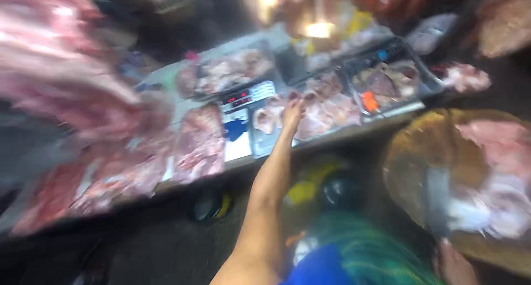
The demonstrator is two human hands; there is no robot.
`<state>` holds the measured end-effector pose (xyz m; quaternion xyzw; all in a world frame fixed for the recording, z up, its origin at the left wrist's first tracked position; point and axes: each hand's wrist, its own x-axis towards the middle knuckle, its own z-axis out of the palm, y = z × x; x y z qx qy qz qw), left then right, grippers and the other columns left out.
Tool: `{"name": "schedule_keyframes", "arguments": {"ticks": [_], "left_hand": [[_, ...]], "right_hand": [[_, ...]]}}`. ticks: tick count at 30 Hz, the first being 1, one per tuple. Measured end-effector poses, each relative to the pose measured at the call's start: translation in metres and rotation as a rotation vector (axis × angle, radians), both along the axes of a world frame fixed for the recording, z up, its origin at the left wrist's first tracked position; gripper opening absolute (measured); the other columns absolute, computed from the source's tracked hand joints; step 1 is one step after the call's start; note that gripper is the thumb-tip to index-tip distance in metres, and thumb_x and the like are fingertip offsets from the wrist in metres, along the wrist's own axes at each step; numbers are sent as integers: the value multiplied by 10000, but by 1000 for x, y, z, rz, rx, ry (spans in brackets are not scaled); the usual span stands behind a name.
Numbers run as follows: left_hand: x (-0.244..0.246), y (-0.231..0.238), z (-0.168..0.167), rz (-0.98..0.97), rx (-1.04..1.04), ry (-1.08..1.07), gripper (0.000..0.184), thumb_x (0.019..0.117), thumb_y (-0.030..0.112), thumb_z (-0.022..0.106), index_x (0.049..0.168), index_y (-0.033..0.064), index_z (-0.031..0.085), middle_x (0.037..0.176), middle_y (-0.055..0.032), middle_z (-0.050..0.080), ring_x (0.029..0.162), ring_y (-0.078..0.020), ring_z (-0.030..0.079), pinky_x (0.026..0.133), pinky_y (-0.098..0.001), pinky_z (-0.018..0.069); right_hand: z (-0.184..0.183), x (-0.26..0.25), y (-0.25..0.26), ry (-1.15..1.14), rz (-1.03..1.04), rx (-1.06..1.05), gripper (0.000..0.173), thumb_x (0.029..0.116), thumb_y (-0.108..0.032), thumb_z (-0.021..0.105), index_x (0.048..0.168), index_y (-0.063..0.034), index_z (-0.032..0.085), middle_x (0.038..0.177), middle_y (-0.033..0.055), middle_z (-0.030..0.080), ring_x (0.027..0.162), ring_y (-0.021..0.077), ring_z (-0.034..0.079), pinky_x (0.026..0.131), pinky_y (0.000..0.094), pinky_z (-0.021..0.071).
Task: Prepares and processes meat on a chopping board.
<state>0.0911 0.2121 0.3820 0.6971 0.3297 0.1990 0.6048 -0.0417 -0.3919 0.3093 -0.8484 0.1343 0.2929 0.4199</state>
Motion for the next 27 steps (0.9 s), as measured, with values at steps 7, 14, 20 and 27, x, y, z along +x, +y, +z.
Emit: {"name": "schedule_keyframes", "arguments": {"ticks": [7,14,20,27], "left_hand": [[22,-333,-70,-883,342,250,284,1051,204,556,1230,31,692,1187,-141,717,1088,-249,699,1002,-487,555],[87,-488,-92,-1449,790,215,580,852,382,766,1381,181,640,1467,-142,550,1362,-363,509,1069,-647,443],[96,-515,-89,-1676,899,353,426,851,349,761,1177,84,694,1138,-178,696,1074,-372,669,898,-638,529],[77,-495,-84,-1670,1083,327,531,885,275,730,1395,196,605,1394,-97,628,1330,-367,537,1101,-672,364]], "right_hand": [[-10,-53,-40,-161,-371,35,571,1117,-448,278,1218,5,611,743,75,612,590,198,598,585,431,560],[-24,-82,-97,-166,-733,67,566,1115,-501,288,1128,-26,595,670,34,559,478,156,541,465,365,528],[-34,-88,-100,-83,-816,127,570,1109,-521,307,1126,-37,607,657,24,546,477,147,530,462,351,515],[-45,-80,-106,-36,-757,146,600,1091,-575,310,1118,-49,597,663,36,556,487,168,548,475,374,527]]}}
